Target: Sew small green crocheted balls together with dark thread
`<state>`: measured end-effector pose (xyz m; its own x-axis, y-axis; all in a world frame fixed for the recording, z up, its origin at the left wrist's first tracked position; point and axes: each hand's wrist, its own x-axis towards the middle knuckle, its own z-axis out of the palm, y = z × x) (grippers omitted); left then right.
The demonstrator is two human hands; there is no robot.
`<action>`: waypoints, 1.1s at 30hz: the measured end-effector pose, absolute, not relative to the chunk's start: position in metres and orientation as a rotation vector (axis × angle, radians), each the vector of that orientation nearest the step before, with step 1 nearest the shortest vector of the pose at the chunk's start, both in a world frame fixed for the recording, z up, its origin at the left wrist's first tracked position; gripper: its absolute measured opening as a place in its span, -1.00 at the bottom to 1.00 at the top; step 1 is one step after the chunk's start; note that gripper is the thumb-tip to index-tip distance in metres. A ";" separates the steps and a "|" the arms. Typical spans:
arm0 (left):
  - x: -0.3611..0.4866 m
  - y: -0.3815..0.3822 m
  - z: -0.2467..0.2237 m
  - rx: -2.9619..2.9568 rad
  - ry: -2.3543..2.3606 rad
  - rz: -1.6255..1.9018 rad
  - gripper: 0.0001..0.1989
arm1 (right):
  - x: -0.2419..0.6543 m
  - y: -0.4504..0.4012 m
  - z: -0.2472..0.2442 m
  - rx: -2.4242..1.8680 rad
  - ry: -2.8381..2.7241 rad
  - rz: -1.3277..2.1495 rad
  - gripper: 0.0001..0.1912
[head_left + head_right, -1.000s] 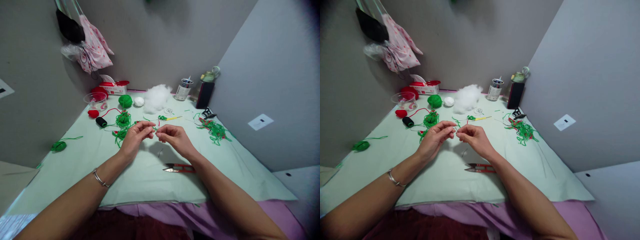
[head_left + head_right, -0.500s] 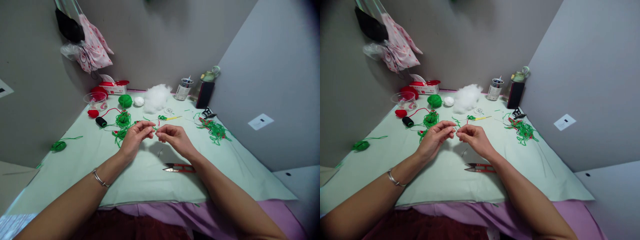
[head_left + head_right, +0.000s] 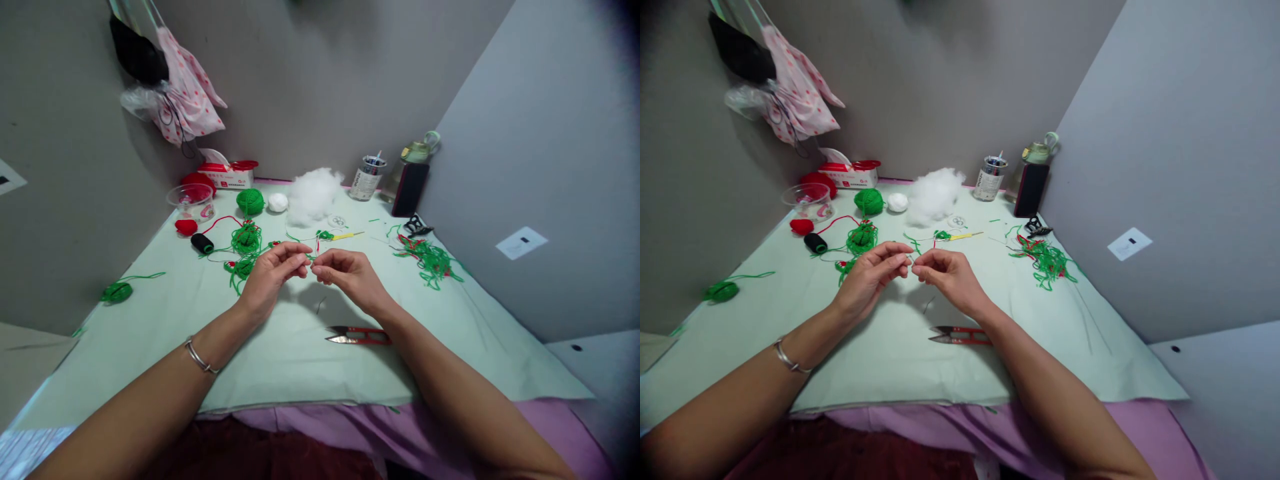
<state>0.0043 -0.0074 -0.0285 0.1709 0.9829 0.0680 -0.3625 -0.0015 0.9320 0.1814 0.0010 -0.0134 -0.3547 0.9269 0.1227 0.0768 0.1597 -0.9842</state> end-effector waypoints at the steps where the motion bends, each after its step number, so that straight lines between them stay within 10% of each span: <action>1: 0.004 -0.008 -0.029 1.043 0.788 1.252 -0.85 | 0.181 0.001 -0.014 -0.984 -1.613 1.298 -0.76; 33: 0.005 -0.008 -0.028 1.040 0.759 1.173 -0.80 | 0.182 0.003 -0.014 -1.024 -1.490 1.186 -0.71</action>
